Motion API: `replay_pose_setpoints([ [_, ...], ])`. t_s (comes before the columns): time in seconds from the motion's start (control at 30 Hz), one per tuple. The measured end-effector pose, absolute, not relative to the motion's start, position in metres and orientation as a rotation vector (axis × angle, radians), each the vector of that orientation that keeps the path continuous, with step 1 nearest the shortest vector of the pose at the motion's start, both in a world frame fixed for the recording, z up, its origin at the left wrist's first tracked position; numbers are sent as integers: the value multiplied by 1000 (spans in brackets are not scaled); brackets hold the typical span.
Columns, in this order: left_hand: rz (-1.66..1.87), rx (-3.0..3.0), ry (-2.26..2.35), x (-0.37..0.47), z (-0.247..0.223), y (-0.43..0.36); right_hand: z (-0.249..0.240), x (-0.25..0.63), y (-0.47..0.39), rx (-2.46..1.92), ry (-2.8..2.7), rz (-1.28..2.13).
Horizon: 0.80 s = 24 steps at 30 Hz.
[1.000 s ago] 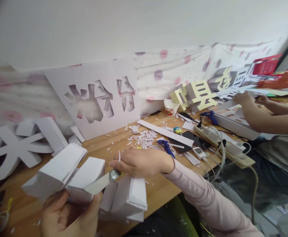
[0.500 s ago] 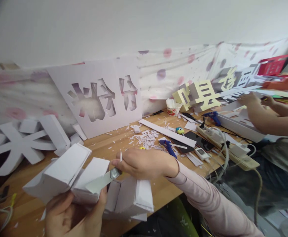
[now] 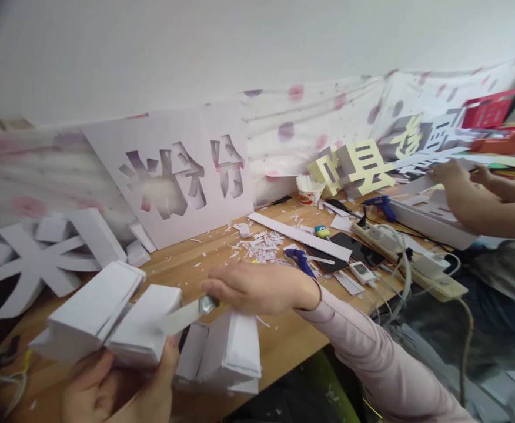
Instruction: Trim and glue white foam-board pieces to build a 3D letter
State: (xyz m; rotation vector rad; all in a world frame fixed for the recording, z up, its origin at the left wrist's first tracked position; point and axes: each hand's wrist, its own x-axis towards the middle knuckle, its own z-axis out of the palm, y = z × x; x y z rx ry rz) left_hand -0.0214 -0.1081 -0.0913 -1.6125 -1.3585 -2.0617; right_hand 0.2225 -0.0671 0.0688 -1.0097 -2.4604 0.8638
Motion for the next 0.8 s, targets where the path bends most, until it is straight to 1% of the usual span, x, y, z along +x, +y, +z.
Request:
replay_pose_setpoints([
  [0.13, -2047, -1578, -1289, -18, -93, -108, 79, 212, -76, -923, -2576, 869],
  [0.3, -2026, -1570, -1227, -17, -94, -109, 77, 211, -77, -982, -2522, 885],
  [0.53, -1993, -1590, -1240, -26, -99, -110, 73, 218, -73, -1023, -2422, 918],
  [0.7, -1944, -1661, -1390, -27, -88, -114, 78, 214, -82, -875, -2525, 854],
  [0.8, -1917, -1654, -1384, -23, -84, -112, 80, 210, -86, -915, -2558, 829],
])
